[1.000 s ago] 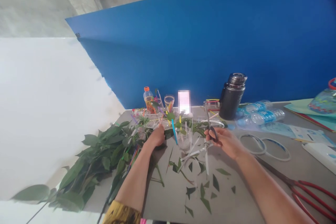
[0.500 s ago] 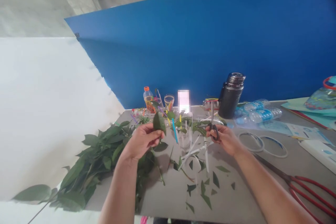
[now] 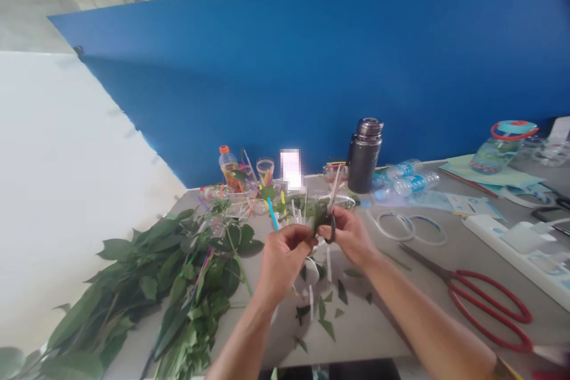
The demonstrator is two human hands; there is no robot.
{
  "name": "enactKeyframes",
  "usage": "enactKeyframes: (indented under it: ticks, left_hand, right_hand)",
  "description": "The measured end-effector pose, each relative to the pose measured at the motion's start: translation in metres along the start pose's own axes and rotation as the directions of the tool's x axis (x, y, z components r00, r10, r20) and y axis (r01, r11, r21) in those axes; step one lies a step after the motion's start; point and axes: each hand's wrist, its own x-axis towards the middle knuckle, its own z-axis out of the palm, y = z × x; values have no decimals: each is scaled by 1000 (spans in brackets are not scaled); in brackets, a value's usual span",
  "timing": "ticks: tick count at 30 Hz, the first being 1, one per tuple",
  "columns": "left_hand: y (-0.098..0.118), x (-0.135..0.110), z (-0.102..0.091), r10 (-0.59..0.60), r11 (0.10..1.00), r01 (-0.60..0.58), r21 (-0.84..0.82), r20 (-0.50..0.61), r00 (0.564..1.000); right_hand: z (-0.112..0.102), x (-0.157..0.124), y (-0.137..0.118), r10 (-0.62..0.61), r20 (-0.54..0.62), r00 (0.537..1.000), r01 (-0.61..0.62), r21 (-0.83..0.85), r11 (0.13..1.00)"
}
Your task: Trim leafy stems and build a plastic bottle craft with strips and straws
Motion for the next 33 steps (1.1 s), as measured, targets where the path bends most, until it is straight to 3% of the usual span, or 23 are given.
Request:
enactKeyframes:
  ticks: [5,8,12,18,23,26,29,33]
  left_hand:
    - [-6,-4,-10,-94,986,82,143,79,992]
    - [-10,-11,-18,-107,961,63,268,152,983]
    - [-13,-18,-9,-29,977,16,213,60,998]
    - [-23,-12,16,-27,990,21,136,39,999]
    - [-29,-11,14,18,980,-22,197,19,1000]
    - [-29,-14,7,1,977,-9,215,40,999]
    - [-33,-11,-5,27,957,0,289,-88,996]
    - [-48,2,-25,180,924,-22,381,-387,904]
  right_hand:
    - [-1,2,-4,-54,-192,980,50,-27,998]
    - [-6,5,-3,-71,-238,969,72,-3,997]
    - [-6,6,0,-46,-216,975,56,37,998]
    - [-1,1,-3,5,-192,981,9,72,997]
    - [2,-1,-7,65,-37,997,-66,-15,998]
    - [-1,2,-5,18,-65,998,-23,-73,997]
    - [-7,7,-2,-68,-192,979,47,-109,993]
    - [-15,13,0,-96,-297,950,67,-107,992]
